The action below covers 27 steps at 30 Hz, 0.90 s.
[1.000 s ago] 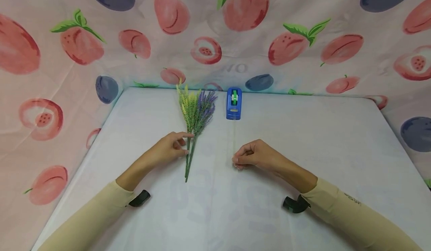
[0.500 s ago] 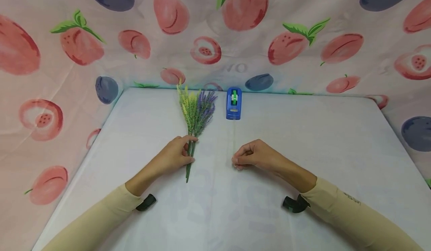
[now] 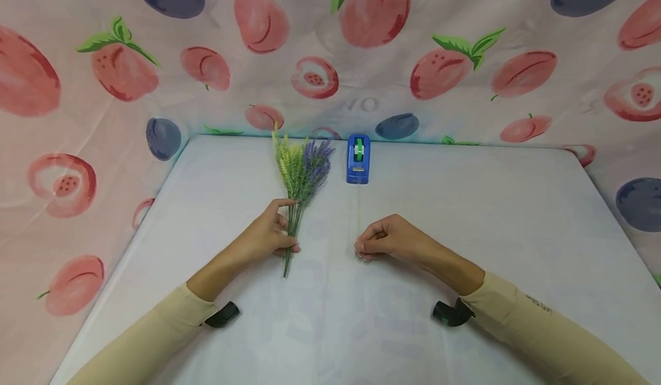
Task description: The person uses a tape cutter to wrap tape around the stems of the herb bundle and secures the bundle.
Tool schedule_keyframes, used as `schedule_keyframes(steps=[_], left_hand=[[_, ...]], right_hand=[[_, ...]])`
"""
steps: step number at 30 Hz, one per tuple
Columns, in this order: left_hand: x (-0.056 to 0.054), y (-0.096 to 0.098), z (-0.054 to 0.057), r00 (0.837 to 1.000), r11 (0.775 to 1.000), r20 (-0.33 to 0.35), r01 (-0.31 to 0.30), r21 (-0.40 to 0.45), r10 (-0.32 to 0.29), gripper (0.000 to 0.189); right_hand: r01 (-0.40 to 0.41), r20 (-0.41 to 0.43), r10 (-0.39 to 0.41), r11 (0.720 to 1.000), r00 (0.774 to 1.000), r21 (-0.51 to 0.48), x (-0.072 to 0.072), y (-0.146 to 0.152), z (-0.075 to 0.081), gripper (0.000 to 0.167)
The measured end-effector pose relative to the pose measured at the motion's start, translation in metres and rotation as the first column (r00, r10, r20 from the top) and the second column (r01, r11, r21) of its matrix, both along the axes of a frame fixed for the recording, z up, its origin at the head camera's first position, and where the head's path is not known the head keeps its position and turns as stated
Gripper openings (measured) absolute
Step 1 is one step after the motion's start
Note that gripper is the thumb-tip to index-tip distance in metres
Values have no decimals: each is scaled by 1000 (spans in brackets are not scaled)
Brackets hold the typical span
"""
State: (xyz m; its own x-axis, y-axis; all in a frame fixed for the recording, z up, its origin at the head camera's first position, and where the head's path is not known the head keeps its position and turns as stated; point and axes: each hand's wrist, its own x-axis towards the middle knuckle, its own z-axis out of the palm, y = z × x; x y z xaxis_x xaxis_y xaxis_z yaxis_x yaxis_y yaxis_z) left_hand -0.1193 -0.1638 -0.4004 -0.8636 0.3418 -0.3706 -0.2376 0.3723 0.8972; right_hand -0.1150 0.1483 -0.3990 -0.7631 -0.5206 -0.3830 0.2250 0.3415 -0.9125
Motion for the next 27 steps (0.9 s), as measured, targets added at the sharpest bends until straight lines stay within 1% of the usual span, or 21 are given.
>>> schedule_keyframes(steps=[1,3,5,7,9,11,13,15,17,22,27], left_hand=[[0,-2,-1,999,998,42,-26,52,24,89],[1,-4,-2,994,991,96,-56,118,45,89],[2,-7,-2,992,985,123,-48,168,27,88],[3,-8,-2,989,976,148,-22,216,-10,84],[4,-9,-1,983,966,168,24,257,-70,78],[5,-10,-1,973,951,193,64,302,-127,71],[5,-10,-2,963,939,214,87,332,-165,64],[5,-10,-2,957,930,222,99,354,-187,61],[5,-9,-2,956,926,227,95,365,-187,58],[4,-9,-2,959,928,219,90,361,-179,56],[4,-7,-1,957,927,202,127,354,-209,54]], right_hand=[[0,0,0,1000,1000,-2,0,0,0,15],[0,2,0,1000,1000,-5,0,0,-1,15],[-5,-2,5,1000,1000,-11,0,0,-1,15],[-2,2,2,1000,1000,-13,0,0,-1,14],[-7,-3,7,1000,1000,-16,0,1,-1,15],[-7,-4,7,1000,1000,-15,0,1,-1,15],[-9,-7,9,1000,1000,-15,-1,1,-2,15],[-9,-7,9,1000,1000,-13,-1,0,-3,15],[-8,-1,8,1000,1000,-6,-2,0,-4,16],[-9,8,9,1000,1000,10,-2,0,-5,17],[-16,21,16,1000,1000,8,-3,-1,-6,20]])
